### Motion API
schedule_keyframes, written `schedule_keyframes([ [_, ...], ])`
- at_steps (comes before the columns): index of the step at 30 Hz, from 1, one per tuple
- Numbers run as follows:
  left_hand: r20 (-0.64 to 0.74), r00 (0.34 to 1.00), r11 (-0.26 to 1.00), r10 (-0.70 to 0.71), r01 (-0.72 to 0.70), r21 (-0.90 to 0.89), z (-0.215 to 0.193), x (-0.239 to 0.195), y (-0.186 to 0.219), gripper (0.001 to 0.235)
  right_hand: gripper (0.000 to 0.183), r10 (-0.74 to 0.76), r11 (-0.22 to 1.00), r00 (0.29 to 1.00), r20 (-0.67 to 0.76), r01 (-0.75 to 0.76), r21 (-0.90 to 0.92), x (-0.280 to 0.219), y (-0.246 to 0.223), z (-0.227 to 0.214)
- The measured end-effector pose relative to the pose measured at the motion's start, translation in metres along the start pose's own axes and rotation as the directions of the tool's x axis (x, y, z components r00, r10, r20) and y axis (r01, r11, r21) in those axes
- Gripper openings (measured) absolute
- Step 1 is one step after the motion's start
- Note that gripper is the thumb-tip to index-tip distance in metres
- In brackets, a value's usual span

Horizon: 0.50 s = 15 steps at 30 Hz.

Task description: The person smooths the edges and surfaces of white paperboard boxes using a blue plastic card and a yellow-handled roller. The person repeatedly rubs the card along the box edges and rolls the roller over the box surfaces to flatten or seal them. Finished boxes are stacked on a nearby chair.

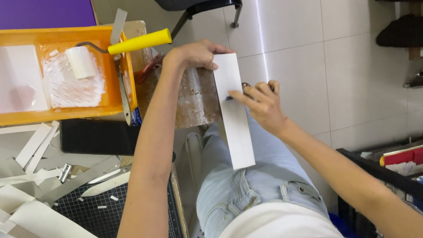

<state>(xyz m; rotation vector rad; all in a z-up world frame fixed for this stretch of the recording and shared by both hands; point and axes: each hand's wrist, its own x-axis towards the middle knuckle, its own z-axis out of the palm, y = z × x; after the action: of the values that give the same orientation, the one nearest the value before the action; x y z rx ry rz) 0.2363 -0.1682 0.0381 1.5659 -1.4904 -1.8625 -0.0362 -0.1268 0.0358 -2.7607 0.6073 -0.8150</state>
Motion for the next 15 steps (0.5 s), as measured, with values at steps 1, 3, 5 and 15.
schedule_keyframes([
  [1, 0.003, 1.000, 1.000, -0.001, 0.001, -0.002, 0.003, -0.002, 0.002, 0.056, 0.032, 0.003, 1.000, 1.000, 0.002, -0.003, 0.001, 0.003, 0.013, 0.010],
  [3, -0.016, 1.000, 1.000, -0.006, 0.006, -0.004, 0.002, -0.007, 0.007, 0.053, 0.033, -0.065, 0.995, 0.997, -0.050, 0.062, -0.076, 0.018, 0.042, 0.031],
  [5, -0.038, 0.999, 0.999, -0.039, 0.040, 0.034, 0.009, 0.011, -0.019, 0.054, 0.032, -0.056, 0.995, 0.996, -0.072, 0.050, -0.089, 0.044, 0.054, 0.040],
  [15, -0.862, 0.500, 0.992, 0.078, 0.049, 0.117, 0.101, -0.083, 0.039, 0.072, 0.040, 0.651, 0.660, 0.758, -0.043, -0.536, 0.526, 0.017, -0.018, -0.027],
])
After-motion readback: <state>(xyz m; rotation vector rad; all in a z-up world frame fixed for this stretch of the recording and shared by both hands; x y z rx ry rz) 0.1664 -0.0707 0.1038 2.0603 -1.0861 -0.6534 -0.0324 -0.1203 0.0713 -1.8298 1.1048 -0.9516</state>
